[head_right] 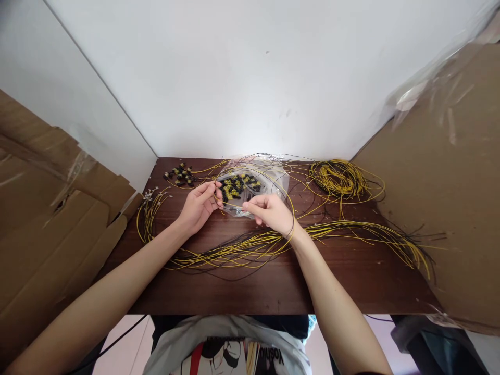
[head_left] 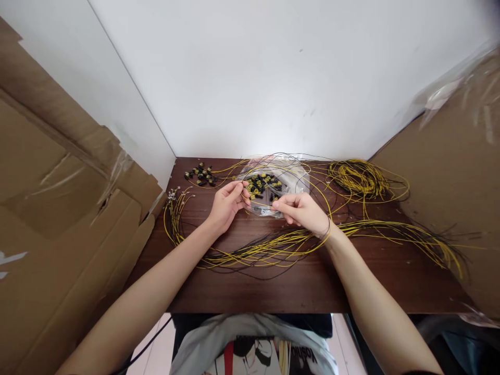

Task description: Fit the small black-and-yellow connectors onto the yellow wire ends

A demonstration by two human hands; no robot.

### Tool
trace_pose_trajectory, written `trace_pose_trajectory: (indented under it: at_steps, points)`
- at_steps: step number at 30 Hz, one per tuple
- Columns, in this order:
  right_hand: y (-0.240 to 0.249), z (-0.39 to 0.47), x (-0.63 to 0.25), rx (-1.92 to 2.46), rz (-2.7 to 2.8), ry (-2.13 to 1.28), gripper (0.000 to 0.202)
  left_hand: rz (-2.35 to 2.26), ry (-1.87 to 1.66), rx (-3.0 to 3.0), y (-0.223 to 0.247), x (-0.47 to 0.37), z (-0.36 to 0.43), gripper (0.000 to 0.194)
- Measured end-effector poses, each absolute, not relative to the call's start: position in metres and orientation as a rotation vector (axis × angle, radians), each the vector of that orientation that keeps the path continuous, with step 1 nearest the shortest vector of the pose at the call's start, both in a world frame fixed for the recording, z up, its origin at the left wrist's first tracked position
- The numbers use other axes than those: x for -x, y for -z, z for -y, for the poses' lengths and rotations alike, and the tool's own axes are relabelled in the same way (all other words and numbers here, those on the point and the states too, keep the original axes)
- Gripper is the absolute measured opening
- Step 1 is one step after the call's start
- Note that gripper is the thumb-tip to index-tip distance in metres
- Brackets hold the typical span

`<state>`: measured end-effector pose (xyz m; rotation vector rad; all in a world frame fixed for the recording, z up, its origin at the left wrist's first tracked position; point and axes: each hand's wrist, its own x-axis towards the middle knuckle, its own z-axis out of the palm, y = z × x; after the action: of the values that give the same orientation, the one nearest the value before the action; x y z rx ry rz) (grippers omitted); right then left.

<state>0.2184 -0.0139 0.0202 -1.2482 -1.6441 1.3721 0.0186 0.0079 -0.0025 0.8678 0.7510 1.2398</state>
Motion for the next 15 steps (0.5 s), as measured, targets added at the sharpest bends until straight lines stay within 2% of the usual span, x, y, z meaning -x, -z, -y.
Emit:
trace_pose_trajectory:
  at_steps: [4, 15]
  points:
    - [-0.017, 0.008, -0.228, 1.328, 1.518, -1.252, 0.047, -0.734, -1.265, -0.849, 0.003, -0.019, -0.008, 0.021]
    - [-0.017, 0.004, -0.23, 1.216, 1.233, -1.422, 0.055, -0.751, -1.276, -0.824, 0.002, -0.018, -0.008, 0.018]
